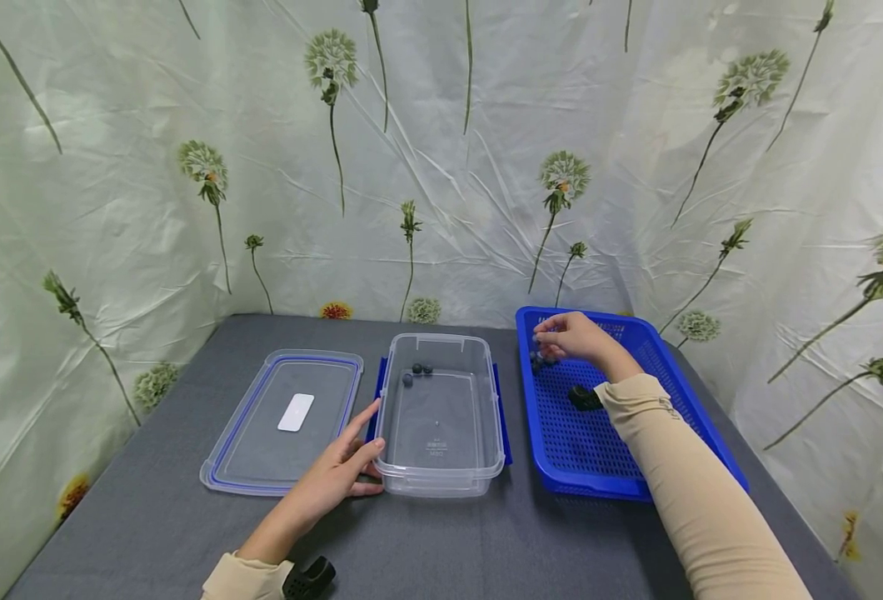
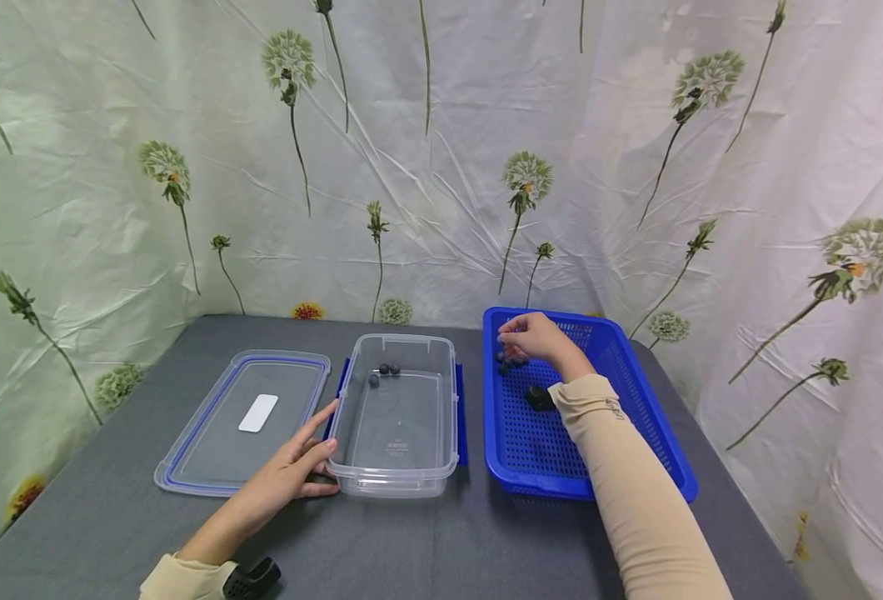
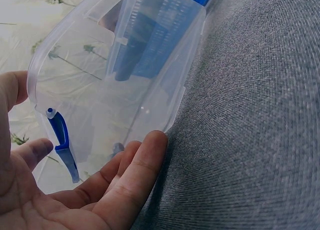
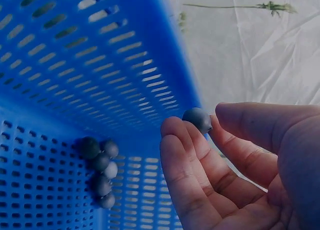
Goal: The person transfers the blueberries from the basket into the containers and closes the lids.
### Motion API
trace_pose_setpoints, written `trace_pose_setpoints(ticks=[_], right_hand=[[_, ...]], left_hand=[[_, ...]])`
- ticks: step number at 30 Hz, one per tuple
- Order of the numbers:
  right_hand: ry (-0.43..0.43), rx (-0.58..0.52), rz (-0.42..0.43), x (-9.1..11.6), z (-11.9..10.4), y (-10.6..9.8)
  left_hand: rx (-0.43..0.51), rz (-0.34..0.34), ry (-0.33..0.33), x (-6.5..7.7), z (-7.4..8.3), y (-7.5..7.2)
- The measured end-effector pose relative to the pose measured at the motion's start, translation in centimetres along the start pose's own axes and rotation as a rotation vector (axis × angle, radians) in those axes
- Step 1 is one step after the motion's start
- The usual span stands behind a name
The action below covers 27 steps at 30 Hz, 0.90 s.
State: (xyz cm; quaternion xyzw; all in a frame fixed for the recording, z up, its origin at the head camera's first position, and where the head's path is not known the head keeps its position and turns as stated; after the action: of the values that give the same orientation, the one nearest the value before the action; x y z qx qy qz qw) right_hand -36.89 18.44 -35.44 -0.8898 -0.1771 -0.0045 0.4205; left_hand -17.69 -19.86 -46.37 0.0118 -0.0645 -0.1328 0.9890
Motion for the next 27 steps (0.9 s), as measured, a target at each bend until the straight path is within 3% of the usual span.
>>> trace_pose_setpoints(ticks=[16,27], right_hand=[[-0.075,0.026,0.006,0.2,-3.1,0.5],[-0.114,0.006,-0.014,-0.2,-5.1,1.8]], left_hand=[[0.002,-0.003,0.006,0.0,0.1,-0.1],[-0.004,-0.010,0.006,0.0,0.2,-0.1]])
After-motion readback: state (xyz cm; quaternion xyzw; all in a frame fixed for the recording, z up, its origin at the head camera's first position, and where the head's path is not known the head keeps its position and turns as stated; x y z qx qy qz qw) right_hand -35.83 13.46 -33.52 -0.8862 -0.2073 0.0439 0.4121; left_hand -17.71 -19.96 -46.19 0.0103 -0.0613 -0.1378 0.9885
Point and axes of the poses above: each hand's wrist, its own x-axis away from the middle knuckle, its own y-axis out of the palm, z = x × y, the point moved 2 cm from there along -x, towards the middle knuckle, and after that the axes turned 9 degrees about x, right-handed, at the moved point
